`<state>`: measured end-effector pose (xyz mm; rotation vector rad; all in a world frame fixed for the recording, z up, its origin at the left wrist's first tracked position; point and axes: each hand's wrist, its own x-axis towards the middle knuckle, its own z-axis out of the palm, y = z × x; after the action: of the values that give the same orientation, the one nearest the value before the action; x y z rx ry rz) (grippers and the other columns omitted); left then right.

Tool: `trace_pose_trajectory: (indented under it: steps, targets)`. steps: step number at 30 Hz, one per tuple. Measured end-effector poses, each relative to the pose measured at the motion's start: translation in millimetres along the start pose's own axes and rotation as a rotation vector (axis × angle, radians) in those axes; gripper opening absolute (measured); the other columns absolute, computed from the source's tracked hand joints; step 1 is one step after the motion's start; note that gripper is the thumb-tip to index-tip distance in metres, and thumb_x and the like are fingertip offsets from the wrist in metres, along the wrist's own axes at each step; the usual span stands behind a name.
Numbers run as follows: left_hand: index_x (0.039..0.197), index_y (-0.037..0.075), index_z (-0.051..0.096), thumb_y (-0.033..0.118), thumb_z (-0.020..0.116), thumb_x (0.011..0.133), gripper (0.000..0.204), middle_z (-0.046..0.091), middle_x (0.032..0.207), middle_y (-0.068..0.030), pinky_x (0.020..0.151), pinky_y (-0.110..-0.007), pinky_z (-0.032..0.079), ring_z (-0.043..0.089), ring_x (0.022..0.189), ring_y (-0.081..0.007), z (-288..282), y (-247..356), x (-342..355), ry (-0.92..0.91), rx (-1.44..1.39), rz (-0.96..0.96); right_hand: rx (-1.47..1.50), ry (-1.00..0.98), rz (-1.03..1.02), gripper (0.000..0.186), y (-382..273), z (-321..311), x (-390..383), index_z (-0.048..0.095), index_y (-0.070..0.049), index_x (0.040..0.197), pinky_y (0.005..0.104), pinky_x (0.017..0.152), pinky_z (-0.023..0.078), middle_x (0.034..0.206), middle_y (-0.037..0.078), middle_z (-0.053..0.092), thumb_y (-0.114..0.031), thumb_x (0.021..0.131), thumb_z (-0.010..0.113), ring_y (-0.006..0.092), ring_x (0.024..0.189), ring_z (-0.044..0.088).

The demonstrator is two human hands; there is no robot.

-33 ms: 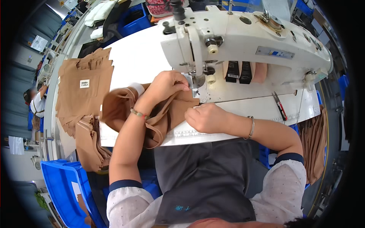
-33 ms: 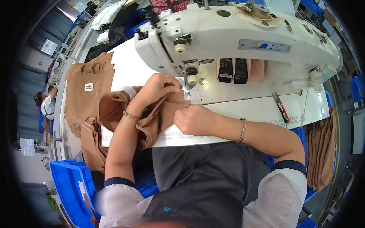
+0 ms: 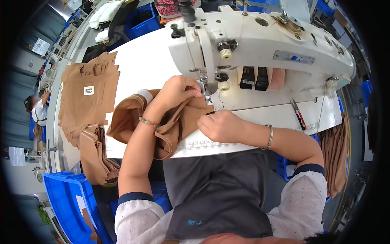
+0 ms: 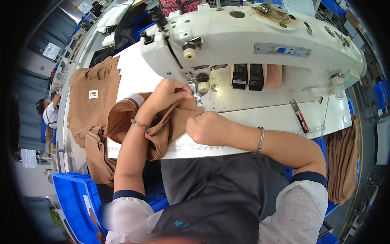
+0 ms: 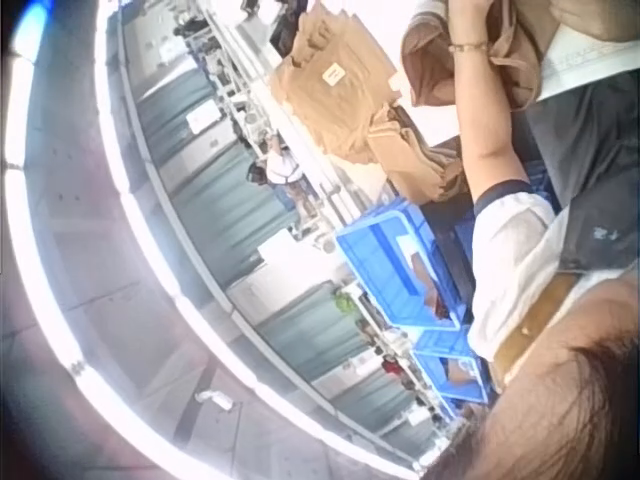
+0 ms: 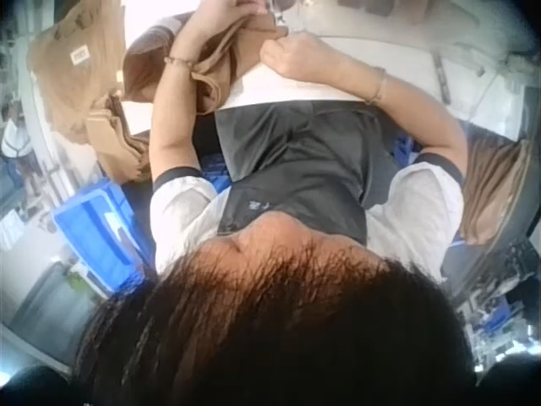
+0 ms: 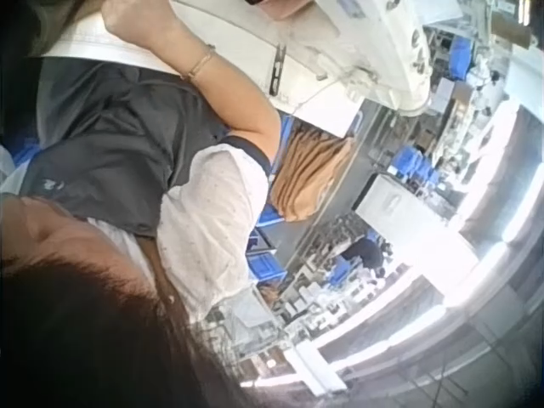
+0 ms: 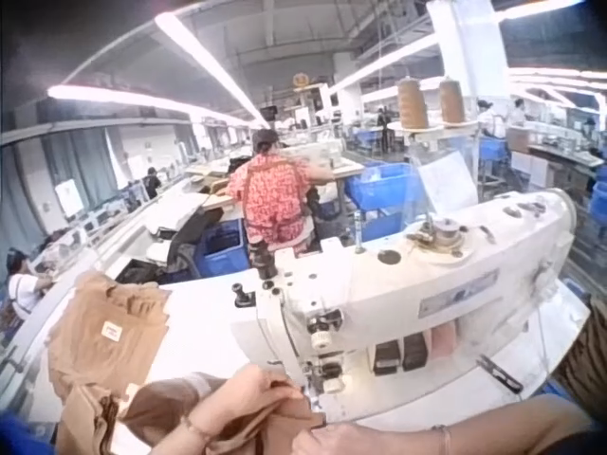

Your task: The person is using a sewing machine to sew pieces of brown material for a product.

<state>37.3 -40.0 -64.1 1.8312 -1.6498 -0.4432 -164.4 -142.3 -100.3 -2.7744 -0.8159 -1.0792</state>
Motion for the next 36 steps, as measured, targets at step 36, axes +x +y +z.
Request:
trace_pose_trajectory:
  steps: [36]
  targets:
    - [0.108,0.008,0.074,0.016,0.076,0.081,0.029,0.075,0.101,-0.0147,0.082,-0.038,0.055,0.070,0.094,-0.0330,-9,14,32,0.045,0.114,-0.122,-0.118,-0.098,0.092,0.017,22,-7,-13,0.069,0.003,0.083,0.0260,0.044,0.046,0.085,0.017,0.068,-0.012,0.074,0.066,0.0140,0.051,0.060]
